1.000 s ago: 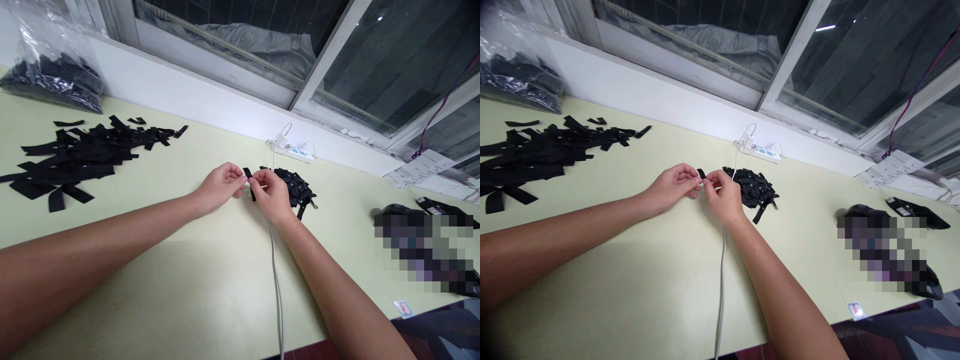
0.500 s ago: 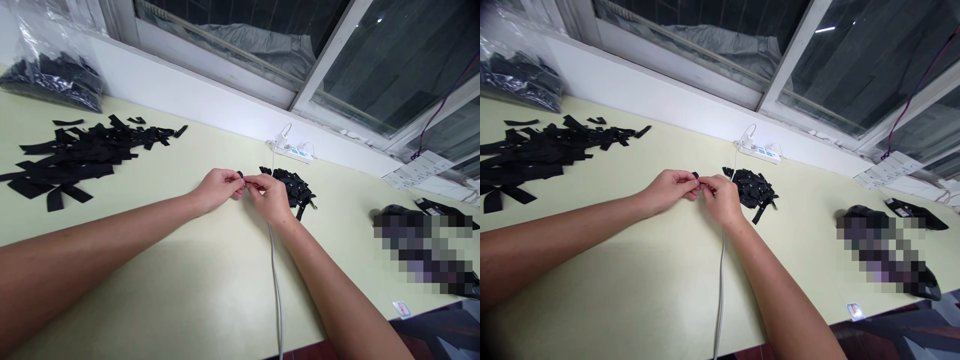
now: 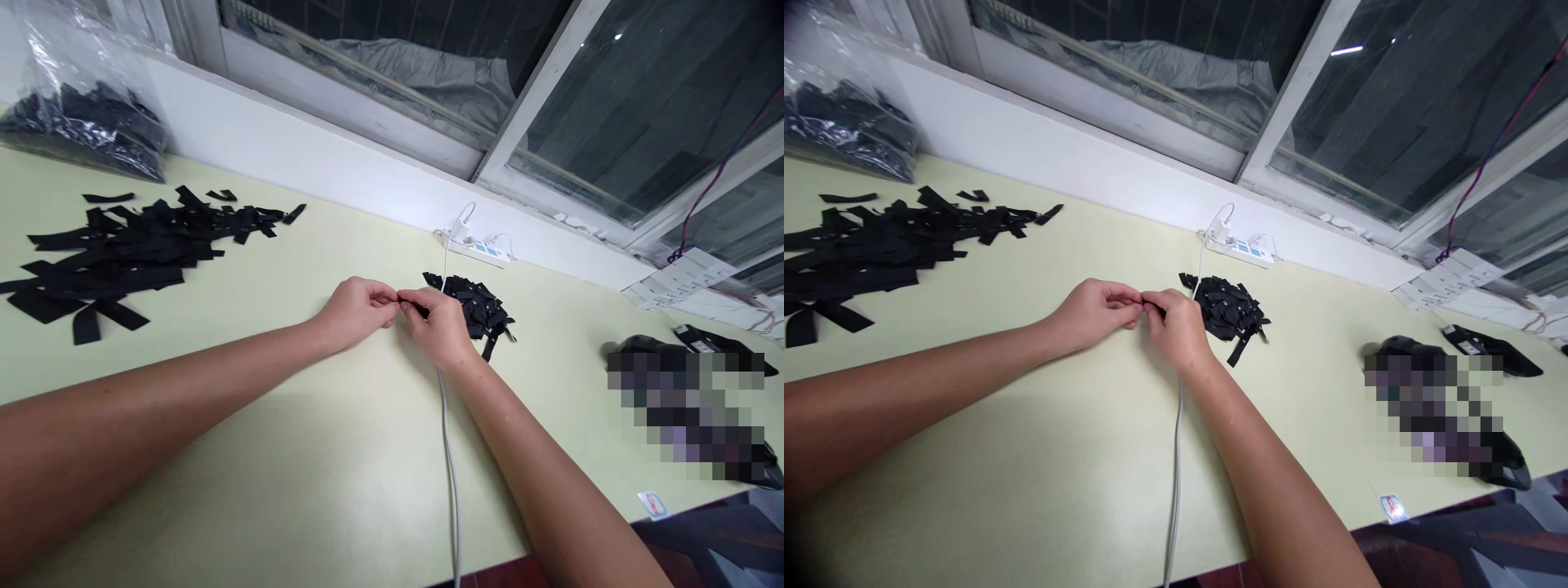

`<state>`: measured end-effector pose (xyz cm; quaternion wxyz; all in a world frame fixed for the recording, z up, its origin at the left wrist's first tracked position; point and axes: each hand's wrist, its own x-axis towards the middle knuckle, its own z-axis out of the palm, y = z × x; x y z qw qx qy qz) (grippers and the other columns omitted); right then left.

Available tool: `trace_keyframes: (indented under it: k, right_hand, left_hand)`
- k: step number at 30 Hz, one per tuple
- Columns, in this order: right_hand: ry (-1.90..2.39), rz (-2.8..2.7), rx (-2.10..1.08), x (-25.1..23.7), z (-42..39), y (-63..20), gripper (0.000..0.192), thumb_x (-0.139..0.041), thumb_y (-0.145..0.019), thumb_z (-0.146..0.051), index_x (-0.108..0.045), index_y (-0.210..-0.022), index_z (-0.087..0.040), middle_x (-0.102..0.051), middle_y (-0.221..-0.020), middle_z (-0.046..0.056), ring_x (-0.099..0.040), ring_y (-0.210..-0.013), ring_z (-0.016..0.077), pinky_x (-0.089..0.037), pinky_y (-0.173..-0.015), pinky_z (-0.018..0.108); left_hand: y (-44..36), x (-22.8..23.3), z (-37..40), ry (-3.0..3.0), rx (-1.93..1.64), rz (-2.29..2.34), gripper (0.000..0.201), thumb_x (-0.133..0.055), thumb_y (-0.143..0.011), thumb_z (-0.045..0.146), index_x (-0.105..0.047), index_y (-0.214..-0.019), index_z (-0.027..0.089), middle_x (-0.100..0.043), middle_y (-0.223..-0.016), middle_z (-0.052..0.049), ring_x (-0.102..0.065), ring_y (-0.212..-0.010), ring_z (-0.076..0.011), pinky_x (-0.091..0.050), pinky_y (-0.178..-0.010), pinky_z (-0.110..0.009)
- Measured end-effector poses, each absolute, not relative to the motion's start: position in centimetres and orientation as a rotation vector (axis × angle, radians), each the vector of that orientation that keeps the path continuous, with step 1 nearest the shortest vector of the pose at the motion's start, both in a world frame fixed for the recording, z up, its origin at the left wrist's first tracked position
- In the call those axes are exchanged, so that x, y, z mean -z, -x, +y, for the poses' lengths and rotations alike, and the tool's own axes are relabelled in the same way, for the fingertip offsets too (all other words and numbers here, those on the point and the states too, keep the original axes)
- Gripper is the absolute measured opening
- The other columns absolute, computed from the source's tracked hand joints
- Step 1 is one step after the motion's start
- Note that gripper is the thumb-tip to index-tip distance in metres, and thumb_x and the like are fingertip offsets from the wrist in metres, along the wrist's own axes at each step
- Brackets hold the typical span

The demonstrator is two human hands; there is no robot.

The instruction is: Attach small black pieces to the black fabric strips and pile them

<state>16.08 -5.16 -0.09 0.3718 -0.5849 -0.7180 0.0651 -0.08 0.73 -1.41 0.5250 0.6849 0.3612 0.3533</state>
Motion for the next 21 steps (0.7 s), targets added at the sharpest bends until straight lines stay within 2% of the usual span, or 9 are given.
trace_keyframes:
  k: [7, 13, 21]
  right_hand:
    - [1.559, -2.063, -0.058, -0.7, -5.6, -15.5, 0.029, -0.052, -0.088, -0.005, -0.075, -0.099, -0.02, -0.074, -0.095, 0.007, -0.068, -0.088, 0.0208, -0.048, -0.079, 0.031]
    - [1.588, -2.123, -0.001, -0.8, -6.1, -14.9, 0.039, -0.047, -0.088, -0.004, -0.068, -0.116, -0.019, -0.075, -0.103, 0.009, -0.068, -0.089, 0.0221, -0.048, -0.077, 0.031]
    - [1.588, -2.092, -0.01, -0.5, -6.0, -14.8, 0.038, -0.048, -0.084, -0.005, -0.067, -0.113, -0.021, -0.076, -0.103, 0.007, -0.07, -0.092, 0.0236, -0.049, -0.078, 0.032]
  left_hand:
    - [0.3, 0.7, 0.1, -1.931, -0.88, 1.023, 0.018, -0.062, -0.073, 0.021, -0.078, -0.081, 0.019, -0.075, -0.073, -0.002, -0.068, -0.071, -0.0182, -0.05, -0.067, -0.029]
    - [0.5, -0.1, -0.6, -2.029, -0.848, 1.036, 0.015, -0.06, -0.073, 0.024, -0.072, -0.069, 0.017, -0.069, -0.065, 0.001, -0.061, -0.065, -0.015, -0.042, -0.059, -0.026]
    - [0.5, 0.1, -0.4, -2.069, -0.849, 1.0, 0.018, -0.058, -0.074, 0.026, -0.068, -0.064, 0.016, -0.065, -0.061, 0.001, -0.057, -0.064, -0.0138, -0.038, -0.058, -0.025]
